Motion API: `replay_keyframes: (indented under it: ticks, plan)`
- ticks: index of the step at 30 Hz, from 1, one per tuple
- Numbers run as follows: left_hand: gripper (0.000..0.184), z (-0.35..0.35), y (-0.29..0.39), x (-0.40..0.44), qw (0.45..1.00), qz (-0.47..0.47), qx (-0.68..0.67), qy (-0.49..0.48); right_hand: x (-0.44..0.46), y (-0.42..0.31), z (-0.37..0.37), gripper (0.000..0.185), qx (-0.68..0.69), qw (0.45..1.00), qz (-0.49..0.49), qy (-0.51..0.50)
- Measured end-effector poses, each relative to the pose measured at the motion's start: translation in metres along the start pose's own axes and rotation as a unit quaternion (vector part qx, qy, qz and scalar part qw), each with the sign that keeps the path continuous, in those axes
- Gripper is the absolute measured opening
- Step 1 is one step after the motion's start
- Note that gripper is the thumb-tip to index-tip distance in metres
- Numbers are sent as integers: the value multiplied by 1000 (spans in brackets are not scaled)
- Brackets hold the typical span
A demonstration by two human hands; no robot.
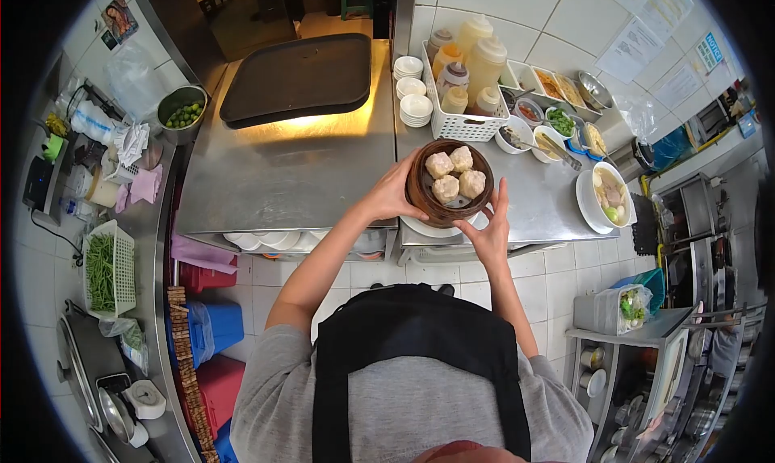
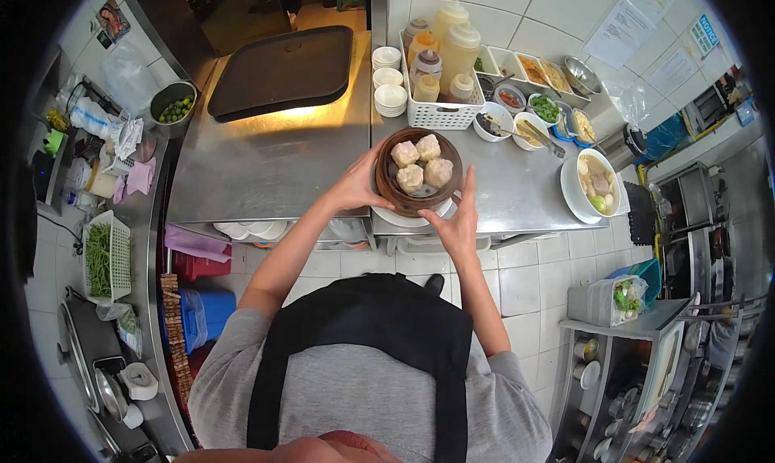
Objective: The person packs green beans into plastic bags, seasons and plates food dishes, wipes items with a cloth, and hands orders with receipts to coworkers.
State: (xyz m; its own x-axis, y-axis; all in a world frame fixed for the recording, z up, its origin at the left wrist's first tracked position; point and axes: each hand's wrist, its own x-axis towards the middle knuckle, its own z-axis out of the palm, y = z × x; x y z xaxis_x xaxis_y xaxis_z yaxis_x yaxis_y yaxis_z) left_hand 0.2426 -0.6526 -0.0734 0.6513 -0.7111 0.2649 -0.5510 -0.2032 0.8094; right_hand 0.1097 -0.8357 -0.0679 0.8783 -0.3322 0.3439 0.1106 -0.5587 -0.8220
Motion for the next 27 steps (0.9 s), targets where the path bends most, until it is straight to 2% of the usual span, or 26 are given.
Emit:
replay_keyframes:
  ticks: [3, 8, 10, 13, 15, 21, 24, 25, 27]
  plan:
    - [121, 3, -3, -1, 1000, 3, -4, 12, -1, 2, -1, 108, 19, 1000, 4, -7]
    - [125, 1, -13, 2, 995, -17, -93, 15, 14, 14, 5, 102, -20, 999, -17, -30]
    - [124, 1, -11, -2, 996, -23, -85, 22, 14, 9, 5, 100, -15, 999, 4, -34]
    - [123, 4, -2, -5, 995, -46, -86, 30, 10, 18, 0, 98, -62, 998, -20, -23]
    - [121, 7, 1, -7, 993, -63, -89, 31, 7, 25, -3, 100, 5, 998, -2, -56]
    - [121, 15, -10, -10, 992, -58, -102, 52, 12, 20, -4, 95, 78, 994, 29, -73]
    - [121, 18, -17, -15, 990, -70, -109, 60, 6, 42, -1, 97, 120, 991, 18, -58]
    - [116, 18, -14, -18, 989, -95, -93, 70, 6, 51, -3, 89, 141, 986, 51, -70]
    - [112, 18, -17, -21, 987, -113, -93, 61, 8, 67, -7, 84, 188, 976, 85, -67]
